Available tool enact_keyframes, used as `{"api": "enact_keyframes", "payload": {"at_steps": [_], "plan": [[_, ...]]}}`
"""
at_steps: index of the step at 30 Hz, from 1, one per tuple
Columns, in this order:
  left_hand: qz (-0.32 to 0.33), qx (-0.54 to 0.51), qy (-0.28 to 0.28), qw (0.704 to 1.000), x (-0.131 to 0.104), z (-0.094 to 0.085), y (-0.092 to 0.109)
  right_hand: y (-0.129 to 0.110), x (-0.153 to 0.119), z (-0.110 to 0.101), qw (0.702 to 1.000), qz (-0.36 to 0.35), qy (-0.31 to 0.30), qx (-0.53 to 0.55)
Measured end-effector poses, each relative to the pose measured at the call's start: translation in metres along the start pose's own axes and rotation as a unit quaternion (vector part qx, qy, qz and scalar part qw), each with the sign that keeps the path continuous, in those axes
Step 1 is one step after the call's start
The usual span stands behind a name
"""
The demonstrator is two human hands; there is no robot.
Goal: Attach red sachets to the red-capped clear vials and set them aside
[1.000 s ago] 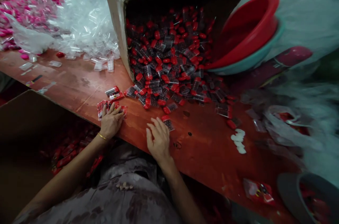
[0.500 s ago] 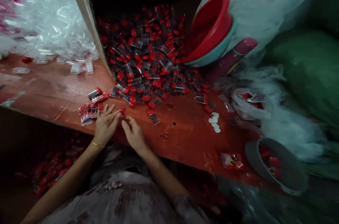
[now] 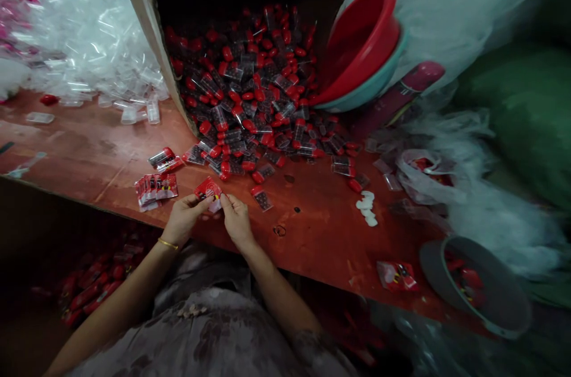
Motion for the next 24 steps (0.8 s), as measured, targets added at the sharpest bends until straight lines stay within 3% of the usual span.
{"api": "enact_keyframes", "payload": {"at_steps": [5, 8, 10, 14, 15, 17, 18, 20, 22, 24], "plan": [[0.072, 0.079, 0.030, 0.994, 0.004, 0.002, 0.001, -0.012, 0.002, -0.010, 0.985, -0.073, 0.026, -0.156], [0.093, 0.206, 0.038, 0.973, 0.009, -0.005, 0.006, -0.016, 0.007, -0.021, 0.979, -0.087, 0.062, -0.171], [0.110, 0.353, 0.069, 0.926, 0.015, -0.014, 0.013, -0.018, 0.011, -0.031, 0.978, -0.084, 0.096, -0.168], [0.179, 0.581, 0.159, 0.778, 0.024, -0.026, 0.035, -0.018, 0.014, -0.043, 0.972, -0.091, 0.122, -0.181], [0.199, 0.596, 0.187, 0.755, 0.024, -0.028, 0.040, -0.018, 0.013, -0.044, 0.969, -0.100, 0.124, -0.188], [0.231, 0.590, 0.240, 0.736, 0.020, -0.029, 0.047, -0.018, 0.010, -0.044, 0.965, -0.116, 0.132, -0.196], [0.249, 0.571, 0.255, 0.739, 0.016, -0.029, 0.048, -0.018, 0.008, -0.044, 0.964, -0.118, 0.139, -0.193], [0.290, 0.511, 0.229, 0.776, 0.008, -0.024, 0.045, -0.019, 0.006, -0.043, 0.964, -0.116, 0.154, -0.182], [0.293, 0.418, 0.138, 0.849, -0.001, -0.013, 0.034, -0.021, 0.004, -0.040, 0.964, -0.115, 0.159, -0.179], [0.219, 0.287, 0.033, 0.932, -0.007, 0.001, 0.017, -0.024, 0.002, -0.034, 0.963, -0.125, 0.153, -0.185]]}}
Point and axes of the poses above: each hand's wrist, its own x-axis towards the middle knuckle, its own z-axis out of the palm, y = z × x, the point moved 4 cm from there along x, towards the middle knuckle, and after that the axes turned 14 degrees about x, right-handed, at the moved point
